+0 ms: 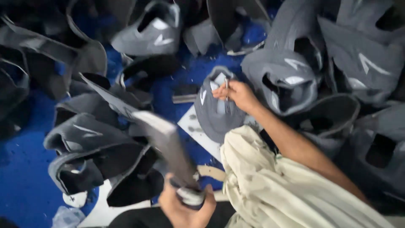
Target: Trimming excess material from the edges of shoe upper components using a hand knife.
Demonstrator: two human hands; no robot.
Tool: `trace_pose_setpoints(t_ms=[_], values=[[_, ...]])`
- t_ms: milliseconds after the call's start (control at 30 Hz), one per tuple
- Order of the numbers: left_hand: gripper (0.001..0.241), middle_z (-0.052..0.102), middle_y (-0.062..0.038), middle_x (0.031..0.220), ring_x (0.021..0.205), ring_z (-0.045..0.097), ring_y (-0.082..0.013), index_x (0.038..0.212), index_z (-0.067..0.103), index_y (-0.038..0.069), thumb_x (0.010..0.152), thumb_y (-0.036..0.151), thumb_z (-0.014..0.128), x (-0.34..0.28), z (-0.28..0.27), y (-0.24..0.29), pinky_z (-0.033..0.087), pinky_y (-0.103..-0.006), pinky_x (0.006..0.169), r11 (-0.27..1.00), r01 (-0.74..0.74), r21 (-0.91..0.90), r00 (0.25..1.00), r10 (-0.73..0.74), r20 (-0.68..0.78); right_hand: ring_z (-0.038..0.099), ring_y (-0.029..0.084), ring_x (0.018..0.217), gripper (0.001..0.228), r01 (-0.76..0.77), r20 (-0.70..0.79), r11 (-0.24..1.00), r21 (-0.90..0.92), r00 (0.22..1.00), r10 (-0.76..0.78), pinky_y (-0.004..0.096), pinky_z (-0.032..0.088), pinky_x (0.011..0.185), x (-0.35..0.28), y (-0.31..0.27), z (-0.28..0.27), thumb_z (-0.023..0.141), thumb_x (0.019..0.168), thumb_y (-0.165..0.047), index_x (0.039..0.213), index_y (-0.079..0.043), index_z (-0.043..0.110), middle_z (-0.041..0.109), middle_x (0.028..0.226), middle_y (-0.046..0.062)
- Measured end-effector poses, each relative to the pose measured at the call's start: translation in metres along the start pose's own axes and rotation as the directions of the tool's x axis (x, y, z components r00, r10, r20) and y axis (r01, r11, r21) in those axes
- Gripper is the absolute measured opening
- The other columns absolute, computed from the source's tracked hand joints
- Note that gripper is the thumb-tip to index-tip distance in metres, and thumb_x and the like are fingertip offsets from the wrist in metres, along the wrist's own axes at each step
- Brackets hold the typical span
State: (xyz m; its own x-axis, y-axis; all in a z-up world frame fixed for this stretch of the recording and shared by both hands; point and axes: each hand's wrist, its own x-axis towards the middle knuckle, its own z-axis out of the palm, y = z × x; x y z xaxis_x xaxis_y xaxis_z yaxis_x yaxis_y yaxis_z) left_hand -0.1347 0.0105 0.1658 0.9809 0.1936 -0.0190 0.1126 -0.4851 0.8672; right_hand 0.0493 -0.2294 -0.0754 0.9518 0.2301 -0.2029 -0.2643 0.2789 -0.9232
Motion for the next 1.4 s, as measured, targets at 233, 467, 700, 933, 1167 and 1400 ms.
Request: trace_pose_setpoints(t_ms=[233, 467, 700, 933, 1167, 1400], values=[[0.046, 0.065, -0.009, 0.072, 0.061, 0.062, -0.0234, 0.093, 0.053, 0.005, 0.068, 0.026, 0.085, 0.032, 0.048, -0.041, 0.051, -0.0352, 0.058, 0.965, -0.228, -0.133, 0.968, 0.240, 0.078, 0.076, 0.024, 0.104, 0.015, 0.287, 0.021, 0.841, -0.459, 0.950, -0.312, 0.033, 0.060, 0.089, -0.022, -0.033, 0.020, 0.055, 0.098, 0.000, 0.104, 0.004, 0.067, 0.077, 0.115, 0.017], [0.039, 0.070, -0.009, 0.072, 0.068, 0.072, -0.0214, 0.093, 0.063, 0.003, 0.063, 0.020, 0.083, 0.019, 0.066, -0.059, 0.058, -0.0373, 0.063, 0.979, 0.136, 0.150, 0.964, -0.166, 0.207, 0.071, 0.028, 0.089, 0.020, 0.139, -0.189, 0.976, -0.169, 0.967, -0.171, 0.036, 0.059, 0.080, 0.002, 0.014, -0.005, 0.057, 0.108, -0.008, 0.101, 0.004, 0.071, 0.078, 0.103, 0.020], [0.042, 0.060, -0.005, 0.057, 0.048, 0.061, -0.0202, 0.077, 0.054, 0.005, 0.058, 0.022, 0.087, 0.024, 0.017, 0.007, 0.053, -0.0321, 0.053, 0.999, -0.048, 0.006, 0.999, 0.048, 0.003, 0.075, 0.020, 0.105, 0.011, 0.040, -0.092, 0.999, -0.037, 0.995, -0.043, 0.032, 0.060, 0.089, 0.007, -0.020, 0.003, 0.055, 0.103, -0.012, 0.098, -0.003, 0.061, 0.075, 0.114, 0.013], [0.043, 0.069, -0.014, 0.075, 0.067, 0.068, -0.0331, 0.095, 0.062, 0.004, 0.061, 0.019, 0.085, 0.040, 0.082, -0.077, 0.056, -0.0370, 0.062, 0.991, -0.132, -0.001, 0.979, 0.130, 0.159, 0.074, 0.024, 0.105, 0.020, 0.348, 0.016, 0.618, -0.705, 0.879, -0.477, 0.035, 0.058, 0.090, -0.013, -0.016, 0.012, 0.058, 0.100, -0.005, 0.116, 0.001, 0.068, 0.076, 0.116, 0.017], [0.031, 0.071, -0.008, 0.067, 0.059, 0.071, -0.0175, 0.085, 0.060, 0.004, 0.065, 0.015, 0.082, 0.020, 0.035, -0.022, 0.057, -0.0301, 0.060, 0.998, 0.063, 0.006, 0.996, -0.063, 0.066, 0.074, 0.025, 0.105, 0.015, 0.212, -0.264, 0.963, 0.167, 0.950, -0.164, 0.037, 0.061, 0.094, 0.034, -0.010, -0.017, 0.055, 0.110, -0.014, 0.100, -0.003, 0.058, 0.071, 0.110, 0.017], [0.037, 0.062, -0.005, 0.065, 0.059, 0.062, -0.0136, 0.085, 0.052, 0.006, 0.065, 0.015, 0.081, 0.045, 0.012, 0.043, 0.054, -0.0273, 0.062, 0.947, -0.236, -0.216, 0.972, 0.230, -0.053, 0.076, 0.024, 0.102, 0.015, 0.230, -0.244, 0.973, -0.023, 0.942, -0.229, 0.034, 0.061, 0.088, 0.020, -0.001, 0.004, 0.057, 0.107, -0.011, 0.098, 0.000, 0.059, 0.075, 0.114, 0.018]])
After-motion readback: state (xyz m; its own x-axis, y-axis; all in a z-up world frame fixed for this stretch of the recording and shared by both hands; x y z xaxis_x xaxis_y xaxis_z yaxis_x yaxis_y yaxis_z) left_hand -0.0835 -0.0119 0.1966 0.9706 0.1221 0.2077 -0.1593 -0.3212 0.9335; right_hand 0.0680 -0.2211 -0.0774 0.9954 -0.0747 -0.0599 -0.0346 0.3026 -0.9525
